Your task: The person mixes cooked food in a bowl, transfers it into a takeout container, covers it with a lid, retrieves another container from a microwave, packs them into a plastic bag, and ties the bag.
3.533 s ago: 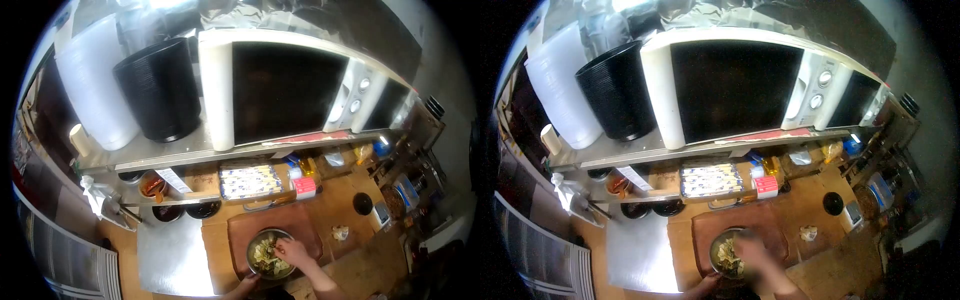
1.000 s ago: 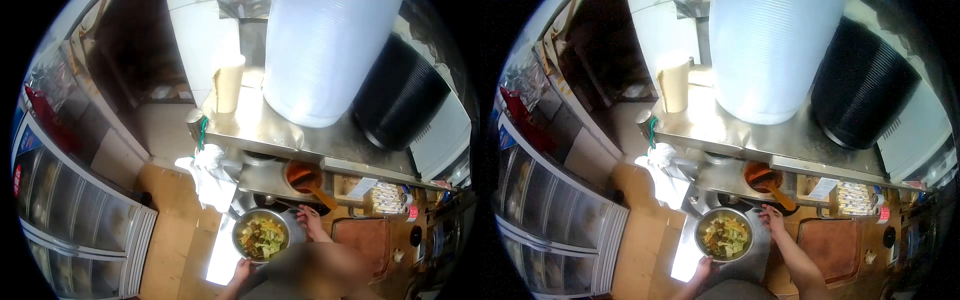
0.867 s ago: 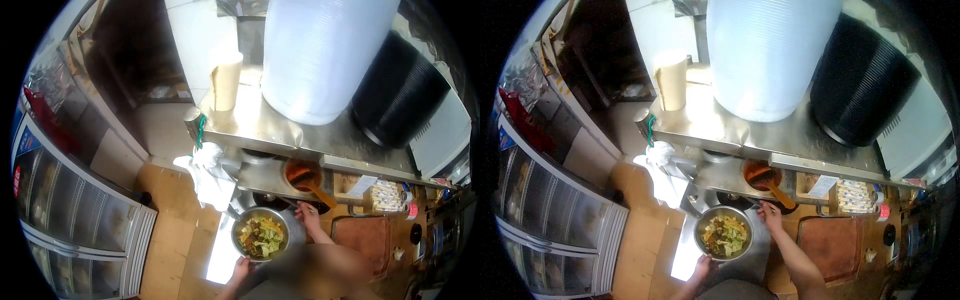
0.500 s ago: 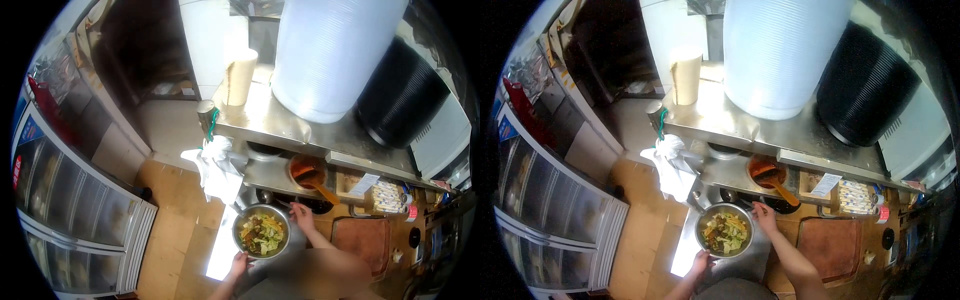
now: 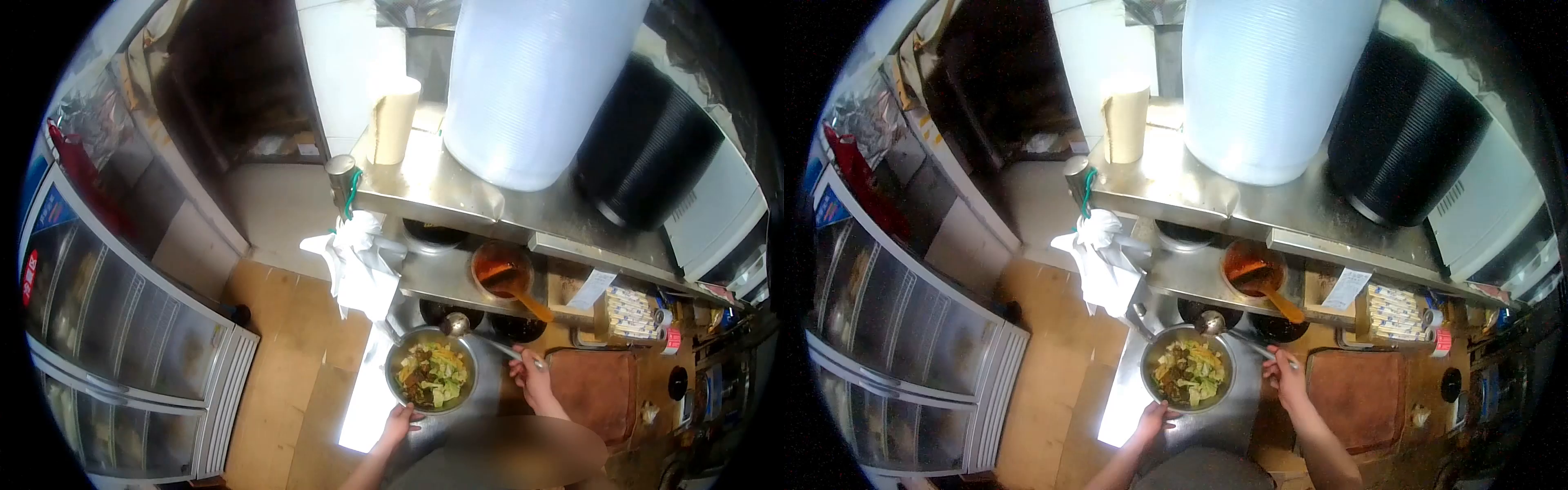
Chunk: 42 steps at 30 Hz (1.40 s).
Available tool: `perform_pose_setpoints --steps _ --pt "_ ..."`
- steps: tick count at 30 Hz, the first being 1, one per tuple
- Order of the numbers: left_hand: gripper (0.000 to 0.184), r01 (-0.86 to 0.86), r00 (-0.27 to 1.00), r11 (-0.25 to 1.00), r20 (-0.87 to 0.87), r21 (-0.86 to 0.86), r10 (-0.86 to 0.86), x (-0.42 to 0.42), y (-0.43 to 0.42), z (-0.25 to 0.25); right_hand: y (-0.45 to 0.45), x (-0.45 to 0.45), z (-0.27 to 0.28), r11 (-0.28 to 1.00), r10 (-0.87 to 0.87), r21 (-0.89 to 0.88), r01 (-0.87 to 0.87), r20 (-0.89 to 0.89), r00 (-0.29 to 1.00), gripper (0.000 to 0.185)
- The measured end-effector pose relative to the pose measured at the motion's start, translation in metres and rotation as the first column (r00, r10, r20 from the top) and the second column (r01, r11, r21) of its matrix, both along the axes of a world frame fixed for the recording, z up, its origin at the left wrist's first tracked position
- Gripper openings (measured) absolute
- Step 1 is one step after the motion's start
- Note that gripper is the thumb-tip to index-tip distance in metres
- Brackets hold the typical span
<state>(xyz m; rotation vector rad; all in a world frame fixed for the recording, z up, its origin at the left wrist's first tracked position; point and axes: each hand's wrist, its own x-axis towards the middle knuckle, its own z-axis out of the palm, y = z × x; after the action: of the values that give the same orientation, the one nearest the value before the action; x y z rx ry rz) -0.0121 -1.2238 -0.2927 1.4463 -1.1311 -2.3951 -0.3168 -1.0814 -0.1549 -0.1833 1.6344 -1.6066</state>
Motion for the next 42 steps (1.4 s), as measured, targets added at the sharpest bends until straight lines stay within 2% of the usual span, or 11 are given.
perform_pose_setpoints --steps 3,5,7,10,17,23,25,30,36,39,42 --pt "0.039 0.02 1.0 1.0 -0.009 -0.012 -0.02 0.0 -0.001 0.003 0.023 0.023 -0.034 0.964 0.252 0.022 -0.266 -0.41 0.877 0.029" --pt "0.039 0.035 0.999 0.999 -0.01 -0.018 -0.036 0.003 0.002 -0.001 0.028 0.053 -0.002 0.885 0.421 0.228 -0.407 -0.766 0.486 0.026" --pt "0.039 0.02 1.0 1.0 0.004 -0.021 -0.02 0.0 0.001 0.004 0.031 0.069 0.015 0.783 0.545 0.451 -0.429 -0.83 0.122 0.029" --pt "0.037 0.028 1.0 1.0 -0.002 -0.012 -0.028 0.001 0.003 0.008 0.041 0.08 0.018 0.737 0.536 0.553 -0.389 -0.828 -0.163 0.033" --pt "0.036 0.022 1.0 1.0 0.007 0.017 -0.022 0.001 0.006 0.004 0.049 0.083 0.02 0.72 0.536 0.566 -0.401 -0.821 -0.198 0.037" --pt "0.036 0.004 1.0 0.999 0.019 0.044 -0.005 0.003 0.006 0.003 0.047 0.083 0.013 0.857 0.454 0.349 -0.379 -0.859 0.236 0.028" --pt "0.036 0.001 1.0 0.998 0.015 0.055 -0.002 0.003 0.006 0.002 0.045 0.076 -0.013 0.966 0.243 0.11 -0.233 -0.694 0.678 0.031" --pt "0.036 -0.002 1.0 0.997 0.009 0.078 0.001 0.006 0.005 -0.006 0.019 0.056 -0.009 0.998 -0.062 -0.014 0.06 -0.194 0.979 0.034" --pt "0.035 0.0 1.0 0.997 0.017 0.076 -0.002 0.005 0.002 -0.009 -0.04 0.008 -0.027 0.981 -0.196 -0.008 0.195 -0.017 0.981 0.034" --pt "0.035 -0.006 1.0 0.997 0.003 0.082 0.006 0.007 0.002 -0.016 -0.073 -0.027 -0.054 0.993 -0.087 -0.105 0.052 -0.363 0.928 0.028" --pt "0.036 -0.023 1.0 0.997 0.019 0.077 0.022 0.008 0.002 -0.015 -0.101 -0.047 -0.035 0.979 0.205 0.185 -0.089 -0.915 0.346 0.021"
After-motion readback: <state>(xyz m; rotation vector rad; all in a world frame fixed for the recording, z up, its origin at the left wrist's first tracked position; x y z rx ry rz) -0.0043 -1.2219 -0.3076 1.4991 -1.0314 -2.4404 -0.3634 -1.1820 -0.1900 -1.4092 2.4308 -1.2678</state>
